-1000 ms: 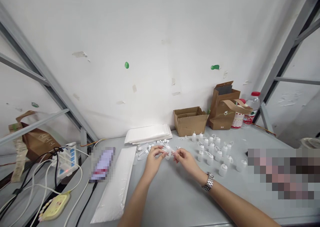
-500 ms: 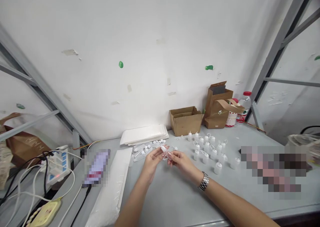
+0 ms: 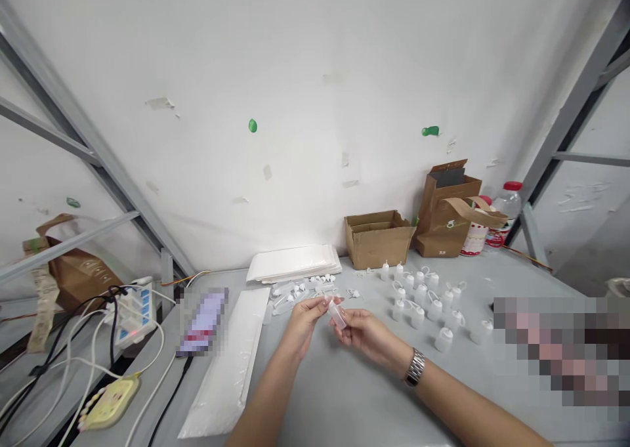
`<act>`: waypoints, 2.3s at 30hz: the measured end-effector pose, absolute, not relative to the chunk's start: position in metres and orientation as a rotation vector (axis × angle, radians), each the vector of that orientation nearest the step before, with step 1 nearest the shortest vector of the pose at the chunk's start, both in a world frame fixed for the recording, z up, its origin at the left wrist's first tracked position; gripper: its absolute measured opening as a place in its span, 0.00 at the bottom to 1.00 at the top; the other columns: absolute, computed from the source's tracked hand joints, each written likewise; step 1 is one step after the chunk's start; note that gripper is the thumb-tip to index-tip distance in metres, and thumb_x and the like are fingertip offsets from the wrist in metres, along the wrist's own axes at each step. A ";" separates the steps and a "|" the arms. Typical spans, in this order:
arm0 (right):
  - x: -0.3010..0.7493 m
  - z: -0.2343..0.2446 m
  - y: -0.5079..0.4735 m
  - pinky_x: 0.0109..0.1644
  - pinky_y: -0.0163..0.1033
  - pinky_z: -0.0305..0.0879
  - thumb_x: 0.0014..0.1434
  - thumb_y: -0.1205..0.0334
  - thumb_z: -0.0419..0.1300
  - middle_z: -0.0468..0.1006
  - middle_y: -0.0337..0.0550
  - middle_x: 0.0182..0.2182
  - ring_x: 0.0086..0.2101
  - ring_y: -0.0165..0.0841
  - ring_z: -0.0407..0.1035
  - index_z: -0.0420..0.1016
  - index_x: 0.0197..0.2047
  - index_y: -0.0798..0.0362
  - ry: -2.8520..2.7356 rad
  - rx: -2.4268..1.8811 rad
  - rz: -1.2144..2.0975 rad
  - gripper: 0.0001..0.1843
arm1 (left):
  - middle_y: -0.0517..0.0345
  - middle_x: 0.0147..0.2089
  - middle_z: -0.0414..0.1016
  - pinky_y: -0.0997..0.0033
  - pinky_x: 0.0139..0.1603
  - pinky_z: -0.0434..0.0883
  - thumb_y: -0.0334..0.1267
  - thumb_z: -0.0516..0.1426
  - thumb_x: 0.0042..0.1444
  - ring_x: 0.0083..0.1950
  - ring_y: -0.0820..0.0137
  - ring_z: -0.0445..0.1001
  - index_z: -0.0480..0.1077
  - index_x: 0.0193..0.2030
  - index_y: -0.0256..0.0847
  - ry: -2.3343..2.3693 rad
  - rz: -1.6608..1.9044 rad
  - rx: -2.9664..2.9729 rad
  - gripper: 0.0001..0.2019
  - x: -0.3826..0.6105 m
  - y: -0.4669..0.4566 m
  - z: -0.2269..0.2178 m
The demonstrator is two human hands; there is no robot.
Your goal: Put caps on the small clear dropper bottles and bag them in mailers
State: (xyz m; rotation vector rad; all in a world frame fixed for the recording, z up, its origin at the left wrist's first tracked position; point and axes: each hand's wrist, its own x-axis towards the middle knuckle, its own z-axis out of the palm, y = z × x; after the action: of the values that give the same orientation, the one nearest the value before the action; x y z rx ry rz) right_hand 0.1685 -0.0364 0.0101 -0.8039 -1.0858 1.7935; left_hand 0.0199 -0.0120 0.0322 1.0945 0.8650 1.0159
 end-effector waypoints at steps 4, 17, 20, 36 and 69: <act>0.167 0.009 -0.034 0.32 0.37 0.60 0.43 0.44 0.64 0.72 0.39 0.23 0.23 0.28 0.64 0.72 0.30 0.56 -1.077 -0.937 1.657 0.23 | 0.46 0.42 0.78 0.58 0.58 0.57 0.43 0.62 0.43 0.50 0.58 0.70 0.77 0.35 0.36 0.919 1.043 1.098 0.14 0.019 -0.010 0.028; 0.171 0.015 -0.040 0.32 0.38 0.56 0.48 0.49 0.61 0.58 0.32 0.14 0.18 0.24 0.50 0.69 0.25 0.55 -0.913 -0.628 2.084 0.16 | 0.46 0.47 0.76 0.59 0.58 0.58 0.41 0.62 0.44 0.53 0.58 0.69 0.77 0.35 0.36 0.804 1.009 1.110 0.13 0.021 -0.017 0.034; 0.170 0.019 -0.039 0.29 0.37 0.54 0.49 0.48 0.59 0.60 0.33 0.14 0.18 0.25 0.51 0.69 0.25 0.54 -0.974 -0.635 1.966 0.16 | 0.45 0.49 0.75 0.63 0.53 0.64 0.45 0.62 0.45 0.48 0.61 0.73 0.75 0.40 0.36 0.755 1.022 0.964 0.17 0.024 -0.016 0.031; 0.162 0.011 -0.040 0.28 0.35 0.56 0.48 0.36 0.55 0.68 0.35 0.15 0.18 0.27 0.60 0.69 0.27 0.56 -1.272 -1.012 1.688 0.28 | 0.48 0.46 0.76 0.63 0.55 0.65 0.36 0.62 0.46 0.50 0.63 0.73 0.74 0.38 0.37 0.791 1.126 0.652 0.11 0.017 -0.005 0.025; 0.161 -0.001 -0.040 0.25 0.34 0.54 0.54 0.36 0.47 0.62 0.30 0.15 0.18 0.26 0.57 0.60 0.28 0.51 -1.430 -1.159 1.390 0.25 | 0.53 0.34 0.79 0.73 0.44 0.67 0.37 0.65 0.42 0.38 0.70 0.75 0.74 0.31 0.36 0.810 1.147 0.568 0.09 0.017 -0.005 0.023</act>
State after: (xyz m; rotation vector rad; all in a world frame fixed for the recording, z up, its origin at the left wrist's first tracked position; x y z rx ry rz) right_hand 0.1611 -0.0405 -0.0014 -1.1586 -1.4298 1.3897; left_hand 0.0170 -0.0050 0.0234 0.5681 0.8102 1.1471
